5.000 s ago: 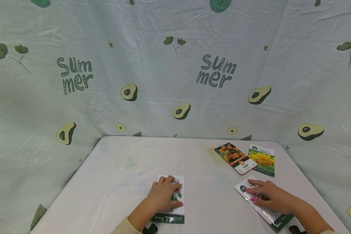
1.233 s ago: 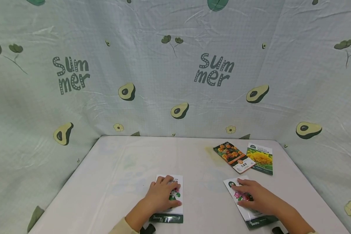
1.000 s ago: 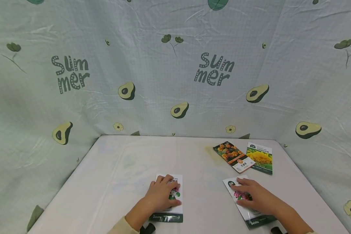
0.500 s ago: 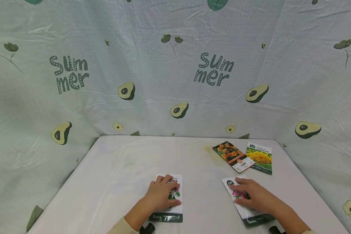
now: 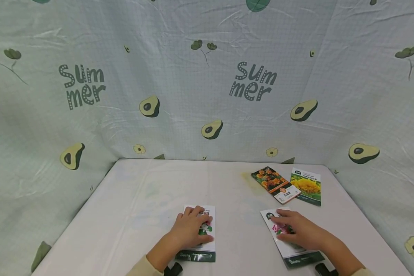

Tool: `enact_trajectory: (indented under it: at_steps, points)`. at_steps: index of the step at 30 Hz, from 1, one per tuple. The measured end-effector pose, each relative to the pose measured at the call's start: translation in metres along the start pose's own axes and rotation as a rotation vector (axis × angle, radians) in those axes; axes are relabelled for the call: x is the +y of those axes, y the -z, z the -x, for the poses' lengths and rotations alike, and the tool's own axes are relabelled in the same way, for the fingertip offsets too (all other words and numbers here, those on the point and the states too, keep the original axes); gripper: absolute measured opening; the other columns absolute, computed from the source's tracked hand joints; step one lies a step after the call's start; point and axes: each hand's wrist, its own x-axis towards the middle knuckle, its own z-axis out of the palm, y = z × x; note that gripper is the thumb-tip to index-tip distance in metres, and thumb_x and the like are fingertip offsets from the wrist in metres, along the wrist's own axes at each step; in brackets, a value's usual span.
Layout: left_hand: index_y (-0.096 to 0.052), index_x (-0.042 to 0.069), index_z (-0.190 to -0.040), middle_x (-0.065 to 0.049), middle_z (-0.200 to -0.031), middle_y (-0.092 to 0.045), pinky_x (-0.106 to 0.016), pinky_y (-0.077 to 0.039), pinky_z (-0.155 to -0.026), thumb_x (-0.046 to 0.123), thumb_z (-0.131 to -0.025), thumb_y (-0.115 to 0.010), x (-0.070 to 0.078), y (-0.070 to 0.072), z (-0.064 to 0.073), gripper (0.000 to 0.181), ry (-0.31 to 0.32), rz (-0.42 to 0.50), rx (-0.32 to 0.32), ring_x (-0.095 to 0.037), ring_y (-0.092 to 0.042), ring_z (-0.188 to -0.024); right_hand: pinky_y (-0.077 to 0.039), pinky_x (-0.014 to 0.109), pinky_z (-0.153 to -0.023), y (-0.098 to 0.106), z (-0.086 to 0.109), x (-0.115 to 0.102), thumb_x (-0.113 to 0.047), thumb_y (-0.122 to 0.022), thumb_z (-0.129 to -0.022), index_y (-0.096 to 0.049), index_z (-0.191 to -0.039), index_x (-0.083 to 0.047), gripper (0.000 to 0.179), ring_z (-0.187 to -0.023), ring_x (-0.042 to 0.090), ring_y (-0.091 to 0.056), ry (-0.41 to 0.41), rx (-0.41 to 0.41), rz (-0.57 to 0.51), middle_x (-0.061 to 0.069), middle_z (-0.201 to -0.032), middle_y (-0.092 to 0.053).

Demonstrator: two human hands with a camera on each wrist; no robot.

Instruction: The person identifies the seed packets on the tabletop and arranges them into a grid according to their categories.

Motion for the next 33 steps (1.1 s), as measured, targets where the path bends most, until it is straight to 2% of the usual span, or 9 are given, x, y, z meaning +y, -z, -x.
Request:
enact_trajectory:
  at_steps: [5,12,16,23,33]
  points:
    - [-0.067,0.027,-0.132,-0.006,-0.143,-0.053,-0.057,-0.042,-0.096,0.056,-0.083,-0.079,-0.001,0.001,0.000,0.058,-0.001,0.013,-0.001,-0.033,-0.046,-0.128,-0.040,0.067,-0.108,-0.002,-0.001,-0.003,-0.045,-0.079,-0.087,-0.063,-0.142,-0.022,0.061,-0.141,0.048,-0.042,-0.007,0.031,0.024,0.020,-0.155,-0.047]
    - [-0.067,0.029,-0.133,-0.006,-0.144,-0.053,-0.057,-0.042,-0.097,0.057,-0.084,-0.078,-0.001,0.001,0.000,0.058,0.012,0.017,-0.021,-0.034,-0.046,-0.129,-0.040,0.067,-0.108,-0.005,-0.002,-0.003,-0.042,-0.080,-0.087,-0.064,-0.140,-0.019,0.060,-0.139,0.049,-0.044,0.025,0.050,0.015,0.022,-0.152,-0.049]
    - [-0.067,0.028,-0.132,-0.006,-0.144,-0.053,-0.057,-0.042,-0.097,0.057,-0.083,-0.078,0.000,0.001,0.000,0.058,0.011,0.024,-0.023,-0.034,-0.046,-0.129,-0.040,0.067,-0.108,-0.007,-0.003,-0.005,-0.045,-0.080,-0.087,-0.065,-0.139,-0.021,0.059,-0.139,0.048,-0.045,-0.001,0.061,0.020,0.020,-0.152,-0.051]
    - [-0.067,0.029,-0.132,-0.006,-0.145,-0.053,-0.058,-0.041,-0.098,0.056,-0.083,-0.078,0.001,0.001,0.001,0.057,0.017,0.028,-0.024,-0.034,-0.046,-0.130,-0.041,0.065,-0.107,-0.008,-0.006,-0.012,-0.044,-0.081,-0.085,-0.069,-0.135,-0.020,0.057,-0.135,0.047,-0.051,0.007,0.096,0.044,0.021,-0.147,-0.056]
    - [-0.067,0.028,-0.133,-0.007,-0.146,-0.052,-0.059,-0.041,-0.099,0.056,-0.084,-0.078,0.001,0.003,0.002,0.057,0.008,0.025,-0.029,-0.036,-0.045,-0.131,-0.038,0.066,-0.109,-0.012,-0.010,-0.018,-0.048,-0.079,-0.086,-0.068,-0.136,-0.023,0.057,-0.138,0.044,-0.049,-0.027,0.106,0.037,0.018,-0.151,-0.054]
